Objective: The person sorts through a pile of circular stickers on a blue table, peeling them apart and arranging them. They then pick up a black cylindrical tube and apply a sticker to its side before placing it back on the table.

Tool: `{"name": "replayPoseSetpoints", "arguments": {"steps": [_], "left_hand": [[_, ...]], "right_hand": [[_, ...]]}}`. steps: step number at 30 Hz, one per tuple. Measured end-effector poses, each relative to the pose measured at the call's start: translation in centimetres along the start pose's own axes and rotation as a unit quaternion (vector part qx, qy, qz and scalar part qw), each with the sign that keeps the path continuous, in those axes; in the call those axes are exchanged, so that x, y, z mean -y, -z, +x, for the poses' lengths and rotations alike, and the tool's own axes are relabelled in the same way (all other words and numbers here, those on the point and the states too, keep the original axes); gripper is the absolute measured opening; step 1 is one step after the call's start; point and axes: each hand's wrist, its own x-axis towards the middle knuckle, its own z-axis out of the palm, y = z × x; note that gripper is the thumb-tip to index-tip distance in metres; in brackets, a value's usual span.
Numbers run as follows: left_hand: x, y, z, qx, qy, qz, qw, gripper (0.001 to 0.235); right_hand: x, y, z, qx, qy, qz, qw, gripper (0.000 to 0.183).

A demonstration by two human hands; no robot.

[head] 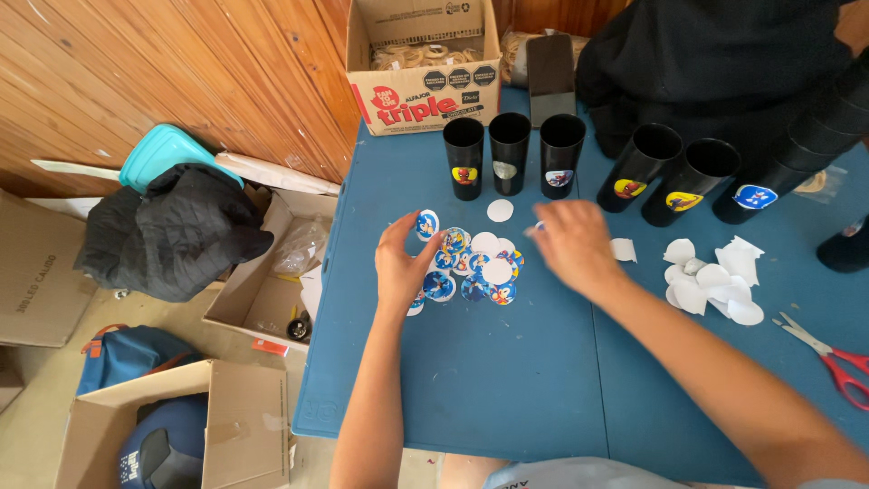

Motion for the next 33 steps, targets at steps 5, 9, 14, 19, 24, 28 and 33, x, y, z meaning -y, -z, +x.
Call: {"name": "replayPoseSetpoints", "arguments": {"steps": [5, 9, 14, 19, 24, 28, 33], "left_hand": [[1.6, -0.7, -0.1, 0.014, -0.024, 0.009, 1.0, 0.056], [1.0, 0.1, -0.2, 0.025, -0.032, 0.007, 0.999, 0.056], [0.5, 0.4, -0.1, 0.026, -0.045, 0.016, 0.999, 0.054], [-1.6, 0.7, -0.8, 0.052, -0.066, -0.017, 0.996, 0.054], [-2.6, -0.1, -2.0, 0.061, -0.086, -0.04, 0.994, 0.054], [-1.4, -1.4, -2.4, 0.062, -0.096, -0.039, 0.993, 0.054], [-0.6, -2.5, -2.7, 0.068, -0.111, -0.034, 0.991, 0.055]], "right_hand": [[5.7, 2.3, -0.8, 0.128, 0.086, 0.207, 0.966, 0.054], [5.3, 3.3, -2.2, 0.138, 0.107, 0.243, 0.954, 0.044], [2.4, 3.6, -4.8, 0.075, 0.122, 0.287, 0.947, 0.012], [1.2, 6.0, -4.5, 0.13, 0.059, 0.294, 0.945, 0.031], [1.7, 4.5, -5.7, 0.171, 0.045, 0.319, 0.931, 0.048], [2.1, 5.0, -5.9, 0.14, 0.009, 0.372, 0.918, 0.034], [1.3, 6.8, -4.8, 0.003, 0.011, 0.407, 0.913, 0.009]]}}
